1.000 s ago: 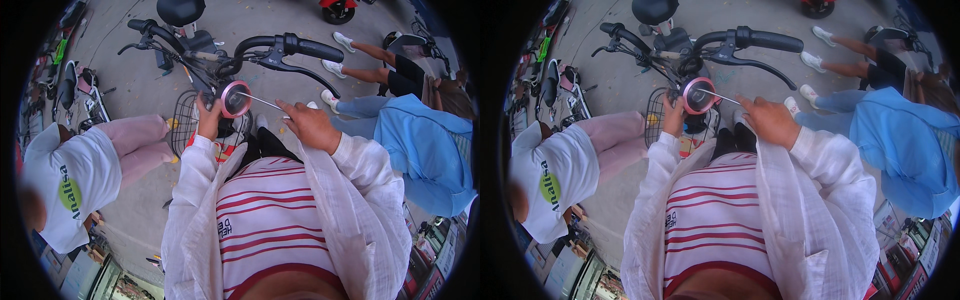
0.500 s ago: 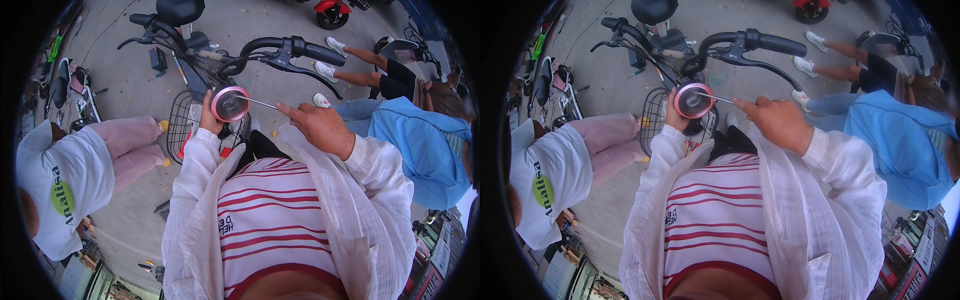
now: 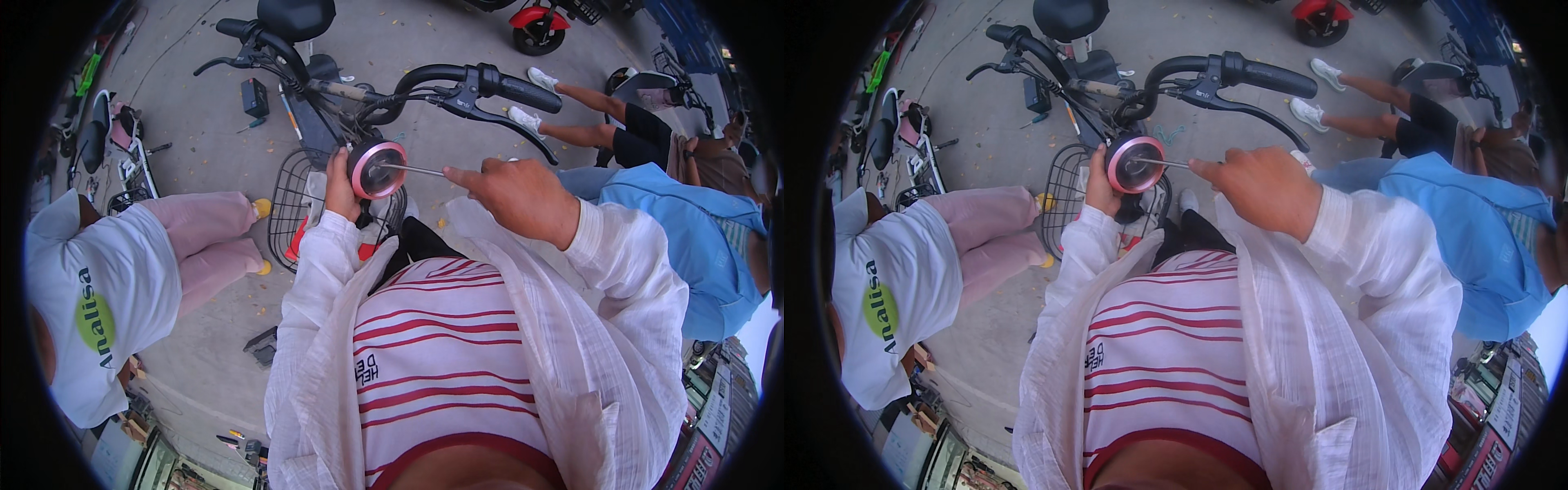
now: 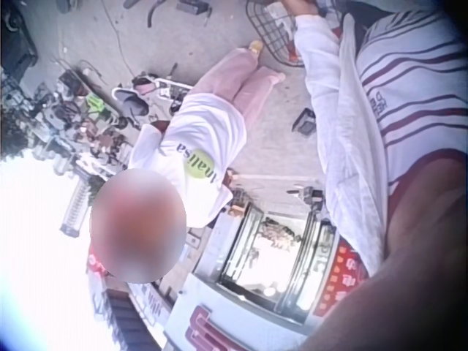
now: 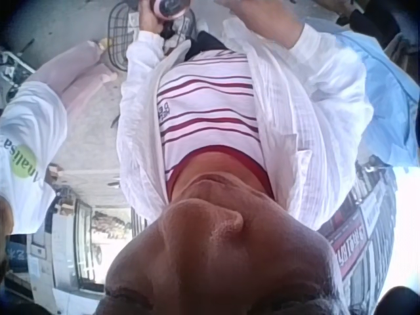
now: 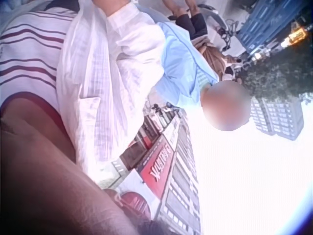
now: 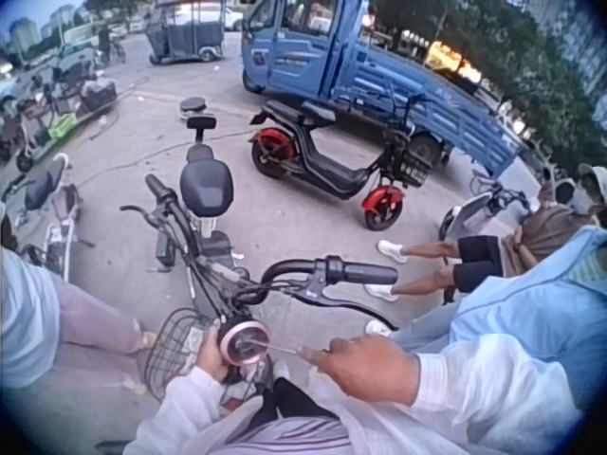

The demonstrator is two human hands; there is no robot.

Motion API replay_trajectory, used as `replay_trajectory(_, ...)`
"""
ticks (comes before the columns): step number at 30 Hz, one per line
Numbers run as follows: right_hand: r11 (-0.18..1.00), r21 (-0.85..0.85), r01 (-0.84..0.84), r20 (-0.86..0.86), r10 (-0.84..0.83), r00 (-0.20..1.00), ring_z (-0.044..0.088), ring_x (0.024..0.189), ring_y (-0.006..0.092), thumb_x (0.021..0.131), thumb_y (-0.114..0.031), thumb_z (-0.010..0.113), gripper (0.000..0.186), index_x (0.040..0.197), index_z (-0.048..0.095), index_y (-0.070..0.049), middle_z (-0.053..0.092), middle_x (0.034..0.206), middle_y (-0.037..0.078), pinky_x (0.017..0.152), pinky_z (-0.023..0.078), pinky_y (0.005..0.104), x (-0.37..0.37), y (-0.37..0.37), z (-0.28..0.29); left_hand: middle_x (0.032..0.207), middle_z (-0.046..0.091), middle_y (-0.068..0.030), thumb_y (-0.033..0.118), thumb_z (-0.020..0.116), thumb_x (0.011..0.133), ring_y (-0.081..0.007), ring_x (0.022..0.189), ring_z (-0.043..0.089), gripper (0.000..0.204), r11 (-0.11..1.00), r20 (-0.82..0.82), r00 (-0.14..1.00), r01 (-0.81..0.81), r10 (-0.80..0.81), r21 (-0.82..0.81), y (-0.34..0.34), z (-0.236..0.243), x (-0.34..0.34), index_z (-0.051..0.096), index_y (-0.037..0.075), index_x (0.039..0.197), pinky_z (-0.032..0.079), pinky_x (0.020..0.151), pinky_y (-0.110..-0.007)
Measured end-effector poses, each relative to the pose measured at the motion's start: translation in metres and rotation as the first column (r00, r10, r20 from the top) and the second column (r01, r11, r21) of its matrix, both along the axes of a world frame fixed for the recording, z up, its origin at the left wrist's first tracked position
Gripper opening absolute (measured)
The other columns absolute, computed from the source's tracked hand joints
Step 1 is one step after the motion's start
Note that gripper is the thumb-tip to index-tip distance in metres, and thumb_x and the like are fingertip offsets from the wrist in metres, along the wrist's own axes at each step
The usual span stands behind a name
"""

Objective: The person uses a screwdriver to remove screws from the electric bicycle's handlebar control unit. They detach the unit, briefly inspect the exposed wiring, and then reattach the unit, securing it with screws.

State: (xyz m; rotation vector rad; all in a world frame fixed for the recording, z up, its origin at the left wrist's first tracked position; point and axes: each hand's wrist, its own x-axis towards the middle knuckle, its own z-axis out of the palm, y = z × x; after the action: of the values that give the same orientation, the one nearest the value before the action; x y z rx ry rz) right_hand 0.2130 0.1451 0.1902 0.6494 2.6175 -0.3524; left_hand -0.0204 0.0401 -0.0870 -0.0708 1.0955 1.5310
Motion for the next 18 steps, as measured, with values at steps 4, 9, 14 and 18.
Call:
replay_trajectory(4, 1.000, 0.015, 0.001, -0.048, 0.000, 0.999, 0.069, 0.075, 0.0318, 0.089, -0.010, 0.064, 0.043, 0.132, 0.062, -0.015, 0.069, 0.085, 0.016, 0.064, 0.054, 0.0410, -0.011, 0.006, 0.013, 0.124, 0.059, -0.0126, 0.035, 0.053, 0.101, -0.0221, 0.108, 0.064, 0.053, 1.000, -0.027, 0.999, -0.022, 0.022, -0.001, 0.002, 0.002, 0.001, 0.041, 0.002, 0.141, 0.055, 0.090, -0.034)
replay_trajectory(9, 1.000, 0.001, 0.007, 0.011, -0.007, 1.000, 0.070, 0.079, 0.0320, 0.089, -0.009, 0.062, 0.042, 0.130, 0.063, -0.013, 0.070, 0.087, 0.017, 0.066, 0.055, 0.0420, -0.020, 0.011, 0.019, 0.125, 0.058, -0.0124, 0.034, 0.053, 0.101, -0.0218, 0.109, 0.063, 0.052, 1.000, -0.022, 0.999, -0.030, 0.030, -0.002, 0.002, 0.000, 0.002, 0.043, 0.001, 0.140, 0.054, 0.092, -0.033)
replay_trajectory(14, 0.997, -0.078, -0.017, 0.004, 0.018, 1.000, 0.070, 0.083, 0.0321, 0.091, -0.013, 0.063, 0.043, 0.134, 0.061, -0.013, 0.071, 0.094, 0.018, 0.067, 0.056, 0.0406, -0.021, 0.022, 0.014, 0.114, 0.064, -0.0110, 0.033, 0.054, 0.100, -0.0193, 0.100, 0.065, 0.043, 0.997, -0.124, 0.989, -0.076, 0.076, 0.009, 0.006, 0.008, 0.008, 0.054, -0.001, 0.127, 0.054, 0.084, -0.030)
replay_trajectory(18, 0.995, -0.089, -0.052, 0.151, 0.065, 0.986, 0.069, 0.092, 0.0340, 0.090, -0.012, 0.063, 0.038, 0.129, 0.065, -0.011, 0.071, 0.099, 0.017, 0.077, 0.054, 0.0431, -0.046, 0.038, 0.026, 0.107, 0.065, -0.0100, 0.033, 0.053, 0.101, -0.0188, 0.095, 0.065, 0.036, 0.996, -0.262, 0.964, -0.061, 0.041, -0.070, 0.007, 0.026, 0.014, 0.058, 0.001, 0.118, 0.053, 0.082, -0.030)
